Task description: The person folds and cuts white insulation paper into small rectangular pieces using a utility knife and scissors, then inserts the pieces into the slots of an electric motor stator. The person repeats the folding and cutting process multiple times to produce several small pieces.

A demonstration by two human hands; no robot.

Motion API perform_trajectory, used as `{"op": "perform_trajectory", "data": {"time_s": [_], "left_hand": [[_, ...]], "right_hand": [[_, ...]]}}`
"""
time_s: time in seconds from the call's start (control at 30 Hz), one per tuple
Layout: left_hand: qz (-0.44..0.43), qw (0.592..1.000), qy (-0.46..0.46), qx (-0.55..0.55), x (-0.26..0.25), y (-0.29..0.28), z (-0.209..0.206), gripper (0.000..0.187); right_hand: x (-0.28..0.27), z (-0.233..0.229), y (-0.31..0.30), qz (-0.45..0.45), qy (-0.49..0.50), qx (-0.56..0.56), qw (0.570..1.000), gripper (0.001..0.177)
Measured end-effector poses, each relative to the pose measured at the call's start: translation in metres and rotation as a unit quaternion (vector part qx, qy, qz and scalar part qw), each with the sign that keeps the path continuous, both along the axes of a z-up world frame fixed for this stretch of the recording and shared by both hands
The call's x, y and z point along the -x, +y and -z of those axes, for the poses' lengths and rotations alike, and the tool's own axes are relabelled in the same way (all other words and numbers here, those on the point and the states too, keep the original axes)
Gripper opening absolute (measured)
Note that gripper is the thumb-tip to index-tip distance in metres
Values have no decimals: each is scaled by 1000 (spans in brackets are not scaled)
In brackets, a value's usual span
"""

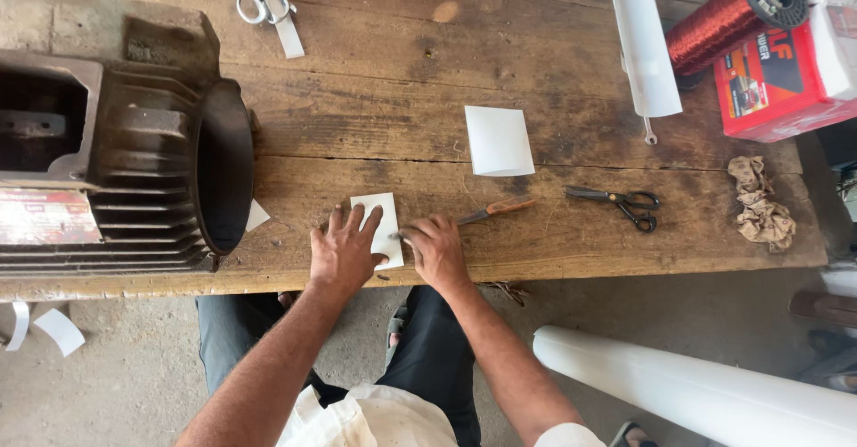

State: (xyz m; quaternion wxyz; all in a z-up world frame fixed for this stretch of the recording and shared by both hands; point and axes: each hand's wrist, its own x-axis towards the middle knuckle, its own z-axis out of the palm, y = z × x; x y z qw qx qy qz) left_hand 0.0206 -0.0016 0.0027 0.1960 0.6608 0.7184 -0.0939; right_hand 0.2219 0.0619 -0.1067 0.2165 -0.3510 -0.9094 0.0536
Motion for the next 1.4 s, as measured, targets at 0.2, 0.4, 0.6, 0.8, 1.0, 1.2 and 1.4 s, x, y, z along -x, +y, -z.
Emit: {"op": "perform_trajectory", "data": {"time_s": [0.2, 0.4, 0.6, 0.8, 1.0, 1.2, 1.4], "left_hand": [[24, 999, 18, 18, 0, 4, -6, 93], [117, 991, 50, 33, -3, 11, -13, 82], [172, 976, 128, 30, -15, 25, -21, 60], [255, 947, 152, -120, 9, 16, -14, 70], [212, 969, 73, -101, 18, 12, -5, 52], [153, 987, -12, -56, 19, 6, 4, 40], [169, 961, -106, -190, 12, -6, 47, 35]], "right_hand": [[-28, -11, -54, -31, 13, -1, 999, 19], [-52, -34, -35, -44, -79, -36, 995, 20], [-56, -37, 41, 82, -34, -9, 996, 34], [-111, -58, 87, 232, -156, 41, 959, 62], [-156, -49, 114, 247, -260, 91, 929, 64], [-179, -62, 104, 248, -255, 111, 928, 39], [-160, -46, 6, 171, 19, 148, 974, 24]]}}
